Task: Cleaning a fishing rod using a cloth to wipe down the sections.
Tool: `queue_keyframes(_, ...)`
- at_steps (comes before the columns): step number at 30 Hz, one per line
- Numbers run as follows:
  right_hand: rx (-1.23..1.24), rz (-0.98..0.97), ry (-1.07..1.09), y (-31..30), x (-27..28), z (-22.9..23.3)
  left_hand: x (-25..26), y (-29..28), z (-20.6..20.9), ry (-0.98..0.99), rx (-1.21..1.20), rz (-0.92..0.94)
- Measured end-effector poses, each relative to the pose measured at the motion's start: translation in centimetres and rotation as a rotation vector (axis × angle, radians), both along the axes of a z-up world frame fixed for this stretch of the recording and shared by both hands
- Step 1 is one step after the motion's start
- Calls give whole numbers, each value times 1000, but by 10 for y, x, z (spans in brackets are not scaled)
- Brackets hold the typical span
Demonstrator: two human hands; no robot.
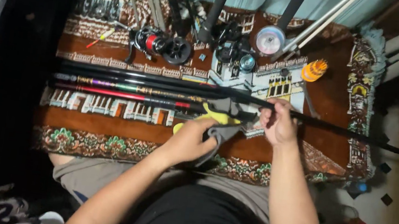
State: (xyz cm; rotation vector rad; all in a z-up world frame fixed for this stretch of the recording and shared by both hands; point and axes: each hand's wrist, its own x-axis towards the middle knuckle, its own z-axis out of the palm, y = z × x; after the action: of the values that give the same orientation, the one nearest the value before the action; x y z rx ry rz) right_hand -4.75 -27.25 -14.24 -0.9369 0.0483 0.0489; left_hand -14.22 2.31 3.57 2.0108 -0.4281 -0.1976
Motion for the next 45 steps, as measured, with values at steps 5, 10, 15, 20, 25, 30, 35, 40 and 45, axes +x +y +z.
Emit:
queue_keyframes(5, 30, 34, 16, -4, 5, -9, -2, -2, -68, -432, 344, 38)
queue_keyframes(10, -29, 63, 29, 3, -1, 7, 0, -3, -117, -746, 250, 83)
queue_keyframes(15, -59, 77, 43, 5, -1, 9, 1, -3, -118, -746, 206, 105)
queue_keyframes(20, -69, 70, 56, 4, 0, 8, 1, -4, -105, -784, 180, 99)
queue_keyframes(25, -99, 76, 65, 6, -5, 11, -2, -3, -113, -785, 172, 106)
queue_keyframes(30, -124, 90, 84, 8, -2, 15, 2, 0, -113, -808, 184, 108)
queue_keyframes(35, -130, 89, 89, 7, 0, 10, 2, 0, -112, -796, 157, 120)
queue_keyframes(40, -131, 86, 87, 8, -2, 17, 3, 0, -114, -798, 160, 114)
queue_keyframes(45, -109, 100, 88, 7, 1, 10, 4, 1, -113, -781, 160, 103)
